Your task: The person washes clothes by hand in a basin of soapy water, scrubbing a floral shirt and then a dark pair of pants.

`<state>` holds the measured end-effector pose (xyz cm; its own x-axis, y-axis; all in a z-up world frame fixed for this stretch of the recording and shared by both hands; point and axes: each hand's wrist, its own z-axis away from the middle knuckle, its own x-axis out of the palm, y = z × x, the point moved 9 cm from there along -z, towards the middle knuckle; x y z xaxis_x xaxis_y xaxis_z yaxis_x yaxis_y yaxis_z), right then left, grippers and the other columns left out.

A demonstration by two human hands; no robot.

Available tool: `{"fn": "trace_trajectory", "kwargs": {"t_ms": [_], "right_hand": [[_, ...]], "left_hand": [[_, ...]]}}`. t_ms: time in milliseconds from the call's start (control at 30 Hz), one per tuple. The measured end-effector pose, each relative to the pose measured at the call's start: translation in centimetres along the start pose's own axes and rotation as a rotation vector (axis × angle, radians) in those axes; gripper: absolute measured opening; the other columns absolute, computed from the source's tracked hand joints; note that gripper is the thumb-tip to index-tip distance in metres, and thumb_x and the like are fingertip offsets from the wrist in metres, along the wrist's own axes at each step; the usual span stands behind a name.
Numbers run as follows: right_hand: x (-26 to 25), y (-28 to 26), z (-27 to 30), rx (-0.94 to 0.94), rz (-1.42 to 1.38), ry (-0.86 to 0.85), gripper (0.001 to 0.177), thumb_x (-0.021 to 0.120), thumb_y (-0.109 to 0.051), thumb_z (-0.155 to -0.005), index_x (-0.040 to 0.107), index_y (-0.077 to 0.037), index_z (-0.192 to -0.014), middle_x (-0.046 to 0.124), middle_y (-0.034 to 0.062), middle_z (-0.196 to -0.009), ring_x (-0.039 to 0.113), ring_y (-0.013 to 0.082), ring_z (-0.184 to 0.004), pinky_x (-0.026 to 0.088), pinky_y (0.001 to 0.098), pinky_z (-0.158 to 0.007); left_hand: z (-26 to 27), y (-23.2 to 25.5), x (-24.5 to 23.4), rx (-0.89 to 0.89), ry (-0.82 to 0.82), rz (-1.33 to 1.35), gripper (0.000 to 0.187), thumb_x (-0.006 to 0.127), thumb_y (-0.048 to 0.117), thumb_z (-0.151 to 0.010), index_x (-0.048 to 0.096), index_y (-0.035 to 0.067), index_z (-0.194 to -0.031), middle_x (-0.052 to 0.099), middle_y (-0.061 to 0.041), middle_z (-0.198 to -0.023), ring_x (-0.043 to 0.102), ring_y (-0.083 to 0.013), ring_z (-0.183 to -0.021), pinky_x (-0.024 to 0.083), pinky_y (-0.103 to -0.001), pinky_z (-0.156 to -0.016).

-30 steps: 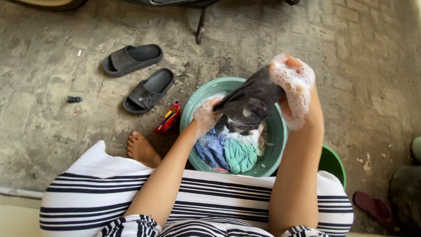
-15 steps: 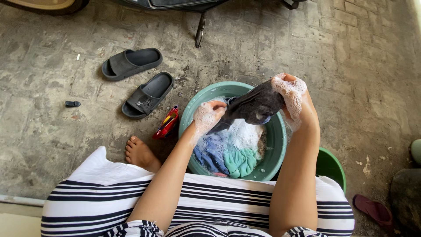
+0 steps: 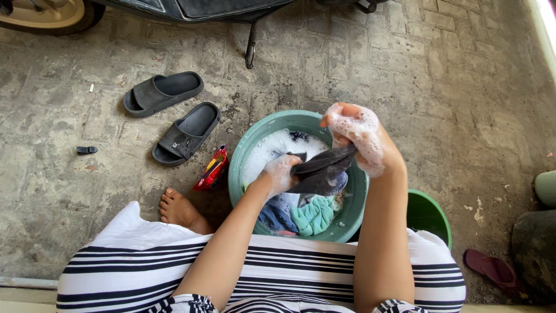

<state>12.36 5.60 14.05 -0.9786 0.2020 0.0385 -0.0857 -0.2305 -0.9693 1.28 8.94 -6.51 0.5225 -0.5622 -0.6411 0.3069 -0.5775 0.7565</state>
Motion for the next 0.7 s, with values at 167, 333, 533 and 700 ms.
{"fn": "trace_trajectory", "kwargs": {"t_ms": [167,333,533,700], "right_hand": [[-0.9,0.3,-0.6,-0.016,0.431,-0.004,0.033,0.075,-0.023,-0.087,0.065,-0.003,-0.111,0.066,0.0065,-0.102,0.059,0.0154,-0.090,0.048,0.0305,-0.080],[0.4,10.3,-4.1,0.109,0.872,-0.204,0.074,0.092,-0.030,-0.082,0.053,-0.003,-0.138,0.059,0.0169,-0.136,0.058,0.0268,-0.122,0.046,0.0375,-0.106],[-0.9,16.6,-6.2,0.130,0.526,-0.165,0.054,0.088,-0.014,-0.071,0.068,-0.005,-0.120,0.075,0.0087,-0.109,0.067,0.0161,-0.100,0.053,0.0319,-0.093],[-3.3,13.2,-6.2,-0.035,0.447,-0.006,0.034,0.080,-0.004,-0.074,0.069,-0.005,-0.107,0.071,0.0026,-0.094,0.065,0.0107,-0.088,0.056,0.0286,-0.079]], "left_hand": [[-0.2,-1.5,-3.3,-0.378,-0.115,-0.005,0.024,0.073,0.024,-0.082,0.074,0.014,-0.103,0.073,-0.017,-0.092,0.072,-0.0343,-0.091,0.056,-0.041,-0.083],[-1.8,2.2,-9.4,-0.060,0.321,0.347,0.019,0.068,0.014,-0.078,0.062,-0.001,-0.088,0.062,-0.022,-0.078,0.063,-0.0343,-0.070,0.054,-0.040,-0.070],[-2.2,2.5,-9.3,-0.009,0.132,0.379,0.023,0.071,0.017,-0.075,0.066,0.001,-0.091,0.072,-0.015,-0.083,0.070,-0.0266,-0.078,0.056,-0.037,-0.073],[-2.3,1.2,-7.5,-0.021,-0.020,0.356,0.050,0.076,0.032,-0.082,0.068,0.002,-0.121,0.072,-0.015,-0.112,0.069,-0.0266,-0.102,0.053,-0.037,-0.085]]}}
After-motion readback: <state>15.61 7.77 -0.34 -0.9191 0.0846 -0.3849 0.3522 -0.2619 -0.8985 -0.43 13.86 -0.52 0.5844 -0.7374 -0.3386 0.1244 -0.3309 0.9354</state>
